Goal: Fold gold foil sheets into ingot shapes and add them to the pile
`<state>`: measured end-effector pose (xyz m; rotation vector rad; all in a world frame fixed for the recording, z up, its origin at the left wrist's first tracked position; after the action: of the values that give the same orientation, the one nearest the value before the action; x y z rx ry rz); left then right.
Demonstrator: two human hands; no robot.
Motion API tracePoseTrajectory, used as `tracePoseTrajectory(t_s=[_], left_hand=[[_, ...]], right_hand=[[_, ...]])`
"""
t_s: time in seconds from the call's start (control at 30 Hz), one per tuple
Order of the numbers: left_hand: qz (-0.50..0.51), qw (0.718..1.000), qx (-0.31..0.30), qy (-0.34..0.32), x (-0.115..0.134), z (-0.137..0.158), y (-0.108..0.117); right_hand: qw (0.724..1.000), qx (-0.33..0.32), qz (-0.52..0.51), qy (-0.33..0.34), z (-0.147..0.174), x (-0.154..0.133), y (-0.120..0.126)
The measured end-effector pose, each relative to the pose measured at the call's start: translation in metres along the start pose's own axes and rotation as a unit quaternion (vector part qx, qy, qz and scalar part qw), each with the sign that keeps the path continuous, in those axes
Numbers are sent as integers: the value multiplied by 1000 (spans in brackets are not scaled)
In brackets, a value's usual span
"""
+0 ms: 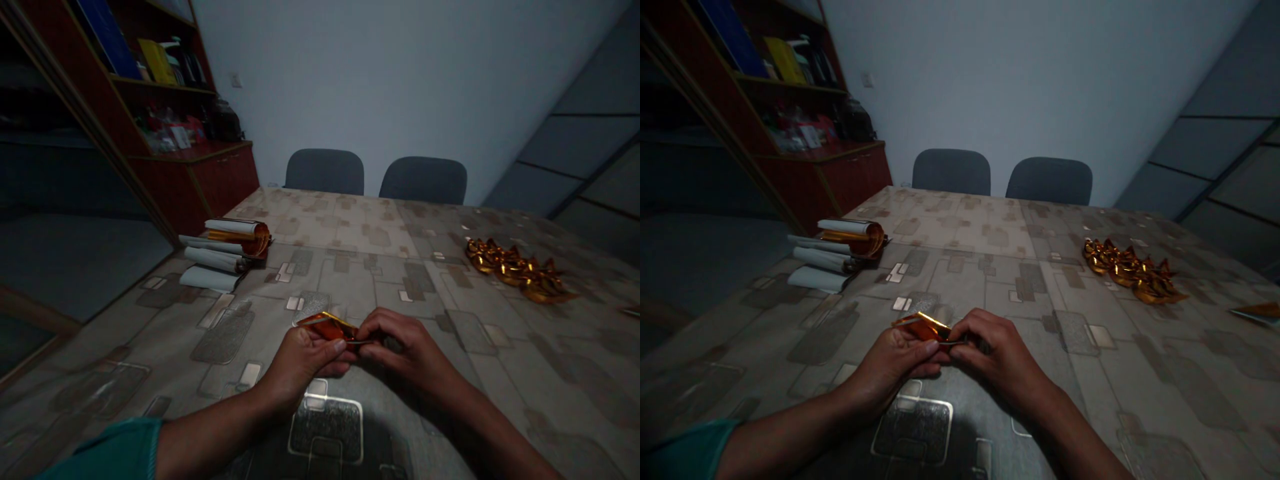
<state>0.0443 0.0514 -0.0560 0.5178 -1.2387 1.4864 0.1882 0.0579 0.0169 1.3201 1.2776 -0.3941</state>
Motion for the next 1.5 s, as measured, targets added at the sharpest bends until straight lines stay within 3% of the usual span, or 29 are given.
tracePoseTrajectory(t_s=[0.17, 0.67, 0.87, 1.03, 1.2, 1.5], left_hand=[[-33, 999, -31, -3, -1, 1, -4], [-40, 999, -27, -21, 0, 3, -3], [-40, 998, -25, -33, 3, 4, -4], [-32, 999, 1, -14, 1, 2, -1], [-33, 999, 3, -5, 0, 1, -1], [-65, 997, -27, -31, 0, 3, -2]], right_hand=[[998, 3, -8, -56, 1, 10, -4], [999, -11, 4, -31, -2, 10, -10], [999, 13, 14, -40, -2, 12, -14], [999, -12, -23, -40, 0, 6, -6], [999, -37, 29, -21, 3, 3, 4], [996, -40, 70, -25, 1, 5, -2]])
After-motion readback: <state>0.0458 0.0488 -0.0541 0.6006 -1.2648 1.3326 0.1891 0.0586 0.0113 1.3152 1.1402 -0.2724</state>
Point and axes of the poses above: each hand's wrist, its own z-axis away from the middle knuckle, its own y-axis out of the back of the hand, x = y × z, the point moved 7 cm from there along -z, towards the middle knuckle, and after that the axes turned 1 degree about z, right-handed, at the moved point
